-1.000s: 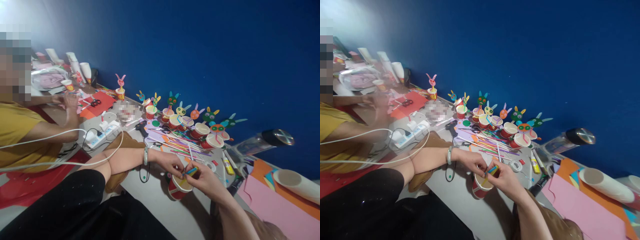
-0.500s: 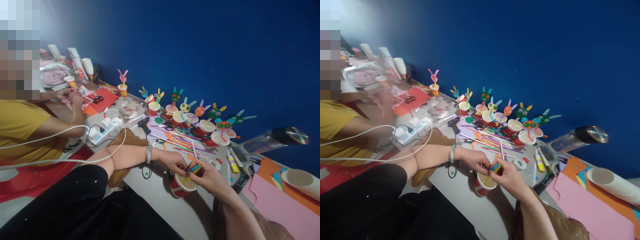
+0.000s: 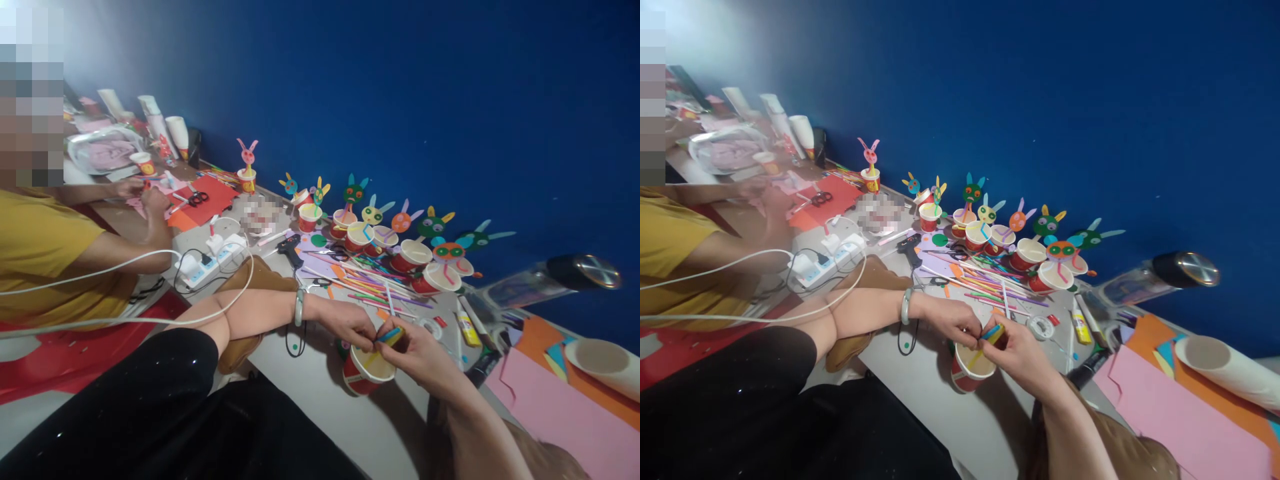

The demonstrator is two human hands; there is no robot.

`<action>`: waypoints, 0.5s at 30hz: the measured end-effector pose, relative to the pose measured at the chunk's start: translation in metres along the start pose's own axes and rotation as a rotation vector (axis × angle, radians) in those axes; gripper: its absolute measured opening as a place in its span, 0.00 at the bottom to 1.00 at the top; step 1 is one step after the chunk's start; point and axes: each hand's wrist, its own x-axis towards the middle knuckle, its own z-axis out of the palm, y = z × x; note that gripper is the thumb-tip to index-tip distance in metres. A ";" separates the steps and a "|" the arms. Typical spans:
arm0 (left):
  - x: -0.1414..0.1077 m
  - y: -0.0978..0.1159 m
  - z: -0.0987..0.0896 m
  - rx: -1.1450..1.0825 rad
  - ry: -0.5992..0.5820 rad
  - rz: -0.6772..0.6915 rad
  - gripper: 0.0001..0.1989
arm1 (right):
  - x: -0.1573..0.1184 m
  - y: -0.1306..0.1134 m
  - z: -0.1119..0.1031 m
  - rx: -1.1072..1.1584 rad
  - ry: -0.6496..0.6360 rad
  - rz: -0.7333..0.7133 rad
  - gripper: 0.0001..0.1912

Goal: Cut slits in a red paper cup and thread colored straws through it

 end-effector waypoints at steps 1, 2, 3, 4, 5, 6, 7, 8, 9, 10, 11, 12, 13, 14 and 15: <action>0.000 0.001 0.000 0.000 -0.006 -0.006 0.14 | 0.000 0.000 0.000 -0.003 -0.002 0.001 0.10; 0.000 0.001 0.000 0.001 -0.011 -0.013 0.14 | 0.000 0.001 0.000 -0.005 -0.005 0.001 0.09; 0.000 0.002 0.000 0.006 -0.015 -0.017 0.14 | 0.000 0.001 0.000 -0.008 -0.009 0.001 0.09; 0.000 0.003 0.000 0.012 -0.013 -0.018 0.14 | 0.000 0.001 0.000 -0.009 -0.011 0.002 0.09; 0.000 0.003 0.000 0.019 -0.007 -0.018 0.14 | 0.000 0.000 0.000 -0.009 -0.012 0.003 0.09; 0.000 0.004 0.000 0.026 -0.001 -0.019 0.14 | 0.000 0.000 0.000 -0.009 -0.011 0.005 0.08; 0.000 0.004 0.000 0.033 0.007 -0.021 0.15 | 0.000 -0.001 0.000 -0.008 -0.012 0.007 0.08; 0.001 0.004 0.000 0.041 0.012 -0.024 0.15 | 0.000 -0.002 0.000 -0.008 -0.012 0.010 0.08; 0.001 0.004 0.000 0.049 0.012 -0.027 0.15 | 0.000 -0.003 0.000 -0.009 -0.015 0.013 0.08; 0.001 0.004 0.000 0.057 0.009 -0.030 0.15 | 0.000 -0.003 0.000 -0.012 -0.019 0.015 0.08; 0.001 0.004 0.000 0.064 0.005 -0.033 0.15 | 0.000 -0.004 -0.001 -0.015 -0.020 0.016 0.08; 0.001 0.003 0.000 0.067 0.002 -0.032 0.14 | 0.000 -0.004 -0.001 -0.017 -0.018 0.015 0.08; 0.001 0.003 0.001 0.068 0.000 -0.029 0.14 | 0.000 -0.004 -0.001 -0.017 -0.017 0.011 0.08; 0.001 0.003 0.001 0.068 -0.003 -0.027 0.14 | 0.000 -0.004 -0.001 -0.017 -0.013 0.007 0.09; 0.001 0.003 0.001 0.065 -0.004 -0.025 0.14 | 0.000 -0.004 -0.001 -0.016 -0.012 0.004 0.09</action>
